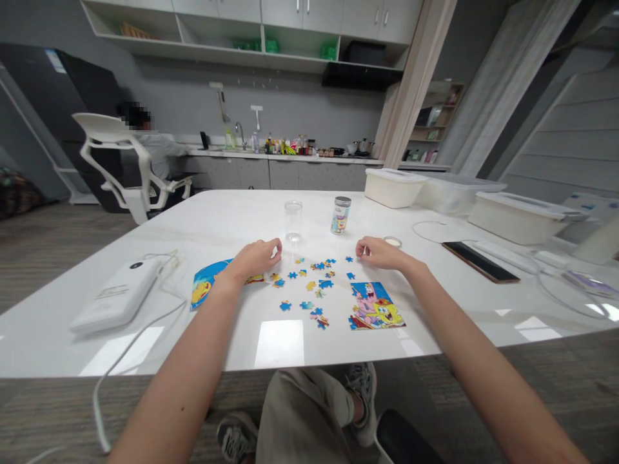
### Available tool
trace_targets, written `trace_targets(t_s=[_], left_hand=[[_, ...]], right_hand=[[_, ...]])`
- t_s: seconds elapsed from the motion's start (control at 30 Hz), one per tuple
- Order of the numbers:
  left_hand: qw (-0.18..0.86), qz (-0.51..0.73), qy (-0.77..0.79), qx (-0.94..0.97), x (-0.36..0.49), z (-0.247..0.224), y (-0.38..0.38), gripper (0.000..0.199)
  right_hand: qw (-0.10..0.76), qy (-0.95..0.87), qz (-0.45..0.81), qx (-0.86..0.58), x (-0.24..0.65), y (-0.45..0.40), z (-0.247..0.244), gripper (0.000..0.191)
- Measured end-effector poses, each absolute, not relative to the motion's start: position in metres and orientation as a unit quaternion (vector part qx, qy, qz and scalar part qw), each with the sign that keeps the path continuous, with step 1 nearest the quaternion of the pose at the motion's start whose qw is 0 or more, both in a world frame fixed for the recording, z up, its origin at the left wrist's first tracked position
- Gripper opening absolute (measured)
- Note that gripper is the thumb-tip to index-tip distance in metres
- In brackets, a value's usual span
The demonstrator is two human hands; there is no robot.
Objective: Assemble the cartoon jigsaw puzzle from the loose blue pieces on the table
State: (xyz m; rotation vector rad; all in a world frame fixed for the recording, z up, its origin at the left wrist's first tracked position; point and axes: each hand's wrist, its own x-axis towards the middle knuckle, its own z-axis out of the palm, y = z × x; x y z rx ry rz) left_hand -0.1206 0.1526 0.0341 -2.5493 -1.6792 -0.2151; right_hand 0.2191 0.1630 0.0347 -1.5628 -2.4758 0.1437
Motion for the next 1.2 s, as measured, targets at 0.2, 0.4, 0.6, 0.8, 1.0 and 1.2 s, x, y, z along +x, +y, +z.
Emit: trace_targets(t_s=[0.2,0.4,0.6,0.8,1.0,1.2], left_hand=[[0.042,-0.076,-0.562,-0.823,-0.120,0.034,0.153,0.028],[0.041,-0.072,-0.551,-0.831,-0.118,0.033,0.153,0.028],[0.037,-0.064,-0.529,-0.845,-0.111,0.031,0.152,0.027],[0.029,-0.051,-0.508,-0.860,-0.098,0.036,0.144,0.028],[-0.004,-0.057,-0.425,-0.903,-0.078,0.036,0.136,0.035],[-0.007,-0.047,-0.388,-0.920,-0.065,0.035,0.130,0.035]], right_hand=[[0.087,-0.838,0.067,-0.535,0.214,0.162,0.035,0.020],[0.074,-0.834,0.076,-0.541,0.216,0.162,0.037,0.020],[0.067,-0.829,0.082,-0.549,0.214,0.159,0.040,0.020],[0.060,-0.815,0.087,-0.569,0.219,0.162,0.037,0.024],[0.093,-0.811,0.060,-0.574,0.219,0.168,0.029,0.026],[0.123,-0.834,0.086,-0.532,0.208,0.168,0.025,0.020]])
